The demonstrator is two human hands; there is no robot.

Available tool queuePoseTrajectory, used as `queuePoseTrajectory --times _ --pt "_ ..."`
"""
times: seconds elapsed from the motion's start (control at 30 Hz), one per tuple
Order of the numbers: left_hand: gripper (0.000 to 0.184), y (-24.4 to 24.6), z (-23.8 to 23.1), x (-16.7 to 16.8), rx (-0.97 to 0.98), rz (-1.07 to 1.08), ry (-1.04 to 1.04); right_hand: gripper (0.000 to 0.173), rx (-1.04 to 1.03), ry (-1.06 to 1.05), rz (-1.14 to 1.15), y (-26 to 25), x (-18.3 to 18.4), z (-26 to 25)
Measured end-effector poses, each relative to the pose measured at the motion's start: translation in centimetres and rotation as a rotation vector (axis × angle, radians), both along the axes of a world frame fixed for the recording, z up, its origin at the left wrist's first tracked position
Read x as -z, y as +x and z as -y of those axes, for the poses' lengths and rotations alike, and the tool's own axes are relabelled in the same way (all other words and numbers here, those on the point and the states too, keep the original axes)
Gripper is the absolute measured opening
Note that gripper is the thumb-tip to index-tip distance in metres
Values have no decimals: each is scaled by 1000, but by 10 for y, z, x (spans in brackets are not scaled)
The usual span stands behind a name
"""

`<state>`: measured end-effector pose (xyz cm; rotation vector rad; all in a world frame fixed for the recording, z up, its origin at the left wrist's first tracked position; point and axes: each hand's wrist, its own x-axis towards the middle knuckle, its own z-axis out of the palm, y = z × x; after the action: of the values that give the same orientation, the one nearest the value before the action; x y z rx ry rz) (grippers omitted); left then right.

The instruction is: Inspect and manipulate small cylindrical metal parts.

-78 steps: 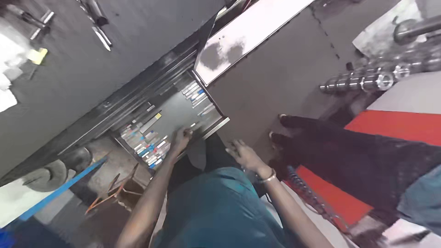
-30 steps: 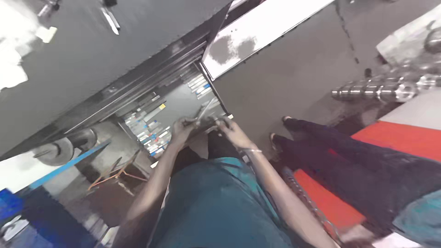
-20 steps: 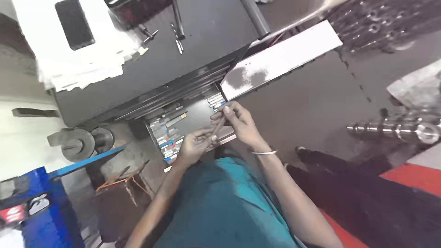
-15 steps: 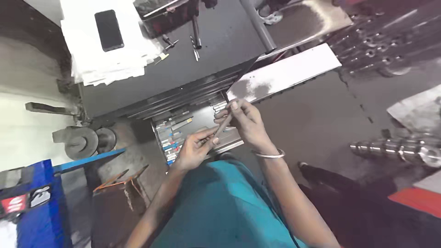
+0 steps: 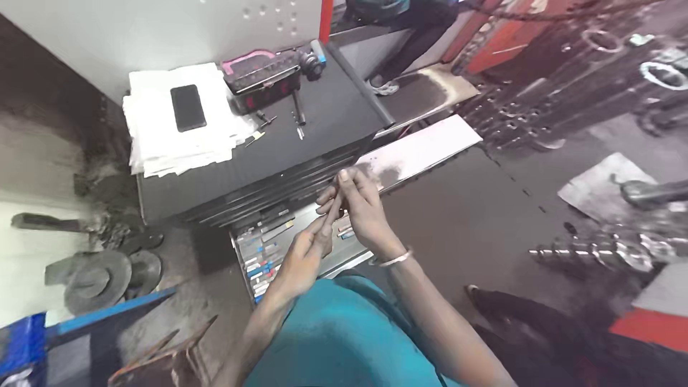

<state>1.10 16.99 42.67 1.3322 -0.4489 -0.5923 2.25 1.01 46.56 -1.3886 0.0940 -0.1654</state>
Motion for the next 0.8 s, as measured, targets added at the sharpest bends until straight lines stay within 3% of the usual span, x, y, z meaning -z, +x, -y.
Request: queuePoseTrajectory --times 0.17,0.33,0.43,0.5,0.63,0.8 --pt "49 -15 -2 2 195 -2 -119 35 277 46 86 4 -36 48" --pt "45 -15 -2 4 257 147 -135 38 305 77 259 -15 -79 89" --pt "43 -12 -6 -3 212 205 -116 28 236 -52 305 -31 -79 96" --pt "44 -9 -12 -8 174 259 -80 30 97 -220 252 -46 -66 85" --pt "42 -5 -20 -16 118 390 -52 37 -187 -308 265 -69 -50 48" --pt "31 -3 -20 -19 122 477 -135 20 -144 -451 487 -80 -52 23"
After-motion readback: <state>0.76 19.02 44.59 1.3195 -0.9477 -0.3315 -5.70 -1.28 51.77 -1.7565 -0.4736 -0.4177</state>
